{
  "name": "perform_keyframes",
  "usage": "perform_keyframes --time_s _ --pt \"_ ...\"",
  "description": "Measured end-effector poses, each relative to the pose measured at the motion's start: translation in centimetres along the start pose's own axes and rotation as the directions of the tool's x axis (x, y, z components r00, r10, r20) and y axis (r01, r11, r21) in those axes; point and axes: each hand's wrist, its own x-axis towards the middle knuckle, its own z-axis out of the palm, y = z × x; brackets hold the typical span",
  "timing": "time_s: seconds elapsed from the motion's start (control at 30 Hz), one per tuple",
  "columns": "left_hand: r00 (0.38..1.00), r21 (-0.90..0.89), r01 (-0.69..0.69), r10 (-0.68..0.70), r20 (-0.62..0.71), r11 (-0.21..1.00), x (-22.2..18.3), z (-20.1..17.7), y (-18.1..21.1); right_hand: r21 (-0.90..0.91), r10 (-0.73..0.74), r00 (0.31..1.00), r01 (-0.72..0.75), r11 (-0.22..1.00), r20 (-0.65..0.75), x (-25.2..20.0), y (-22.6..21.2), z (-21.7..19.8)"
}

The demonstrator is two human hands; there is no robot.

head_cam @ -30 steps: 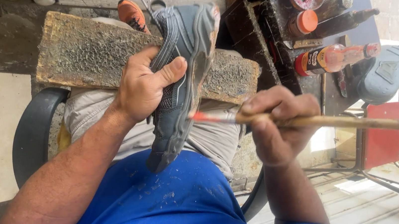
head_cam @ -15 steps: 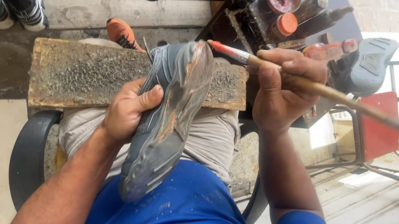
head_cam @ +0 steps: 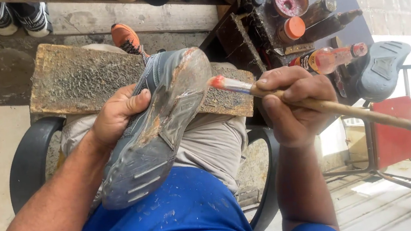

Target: Applying a liquid substance to the sole of a shoe using a brush

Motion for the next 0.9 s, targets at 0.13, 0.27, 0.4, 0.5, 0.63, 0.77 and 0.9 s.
perform_keyframes --time_s 0.13,0.27,0.4,0.5,0.63,0.77,0.9 --pt "0.998 -0.027 0.015 -0.013 0.056 1.000 -0.6 2.1 1.3 0.127 0.005 1.000 -0.003 0.992 -0.013 0.2 -0.7 2.9" --pt "1.000 -0.017 -0.011 0.011 0.009 1.000 -0.4 -0.2 0.2 0.019 -0.010 1.000 0.010 1.000 -0.009 0.0 1.1 0.9" --pt "0.999 -0.030 -0.042 0.043 0.021 0.999 0.3 -0.9 -0.9 -0.174 -0.067 0.975 0.030 0.984 -0.211 -0.4 0.8 2.6" --pt "0.998 -0.035 -0.043 0.045 0.044 0.998 0.4 0.2 -0.1 0.006 0.021 0.933 -0.020 1.000 -0.360 -0.7 1.4 4.6" --pt "0.999 -0.110 -0.047 0.049 0.013 0.993 -0.4 0.9 0.1 0.467 0.313 0.834 -0.076 0.881 -0.455 -2.5 3.9 5.3" --pt "0.999 -0.217 -0.017 0.023 0.024 0.976 0.7 -0.7 -2.3 0.356 0.196 0.852 -0.011 0.934 -0.485 -4.2 4.5 7.0" --pt "0.999 -0.318 -0.005 0.017 0.036 0.948 0.9 -1.3 -3.2 0.006 -0.108 0.916 0.120 0.993 -0.386 -4.8 3.7 7.7"
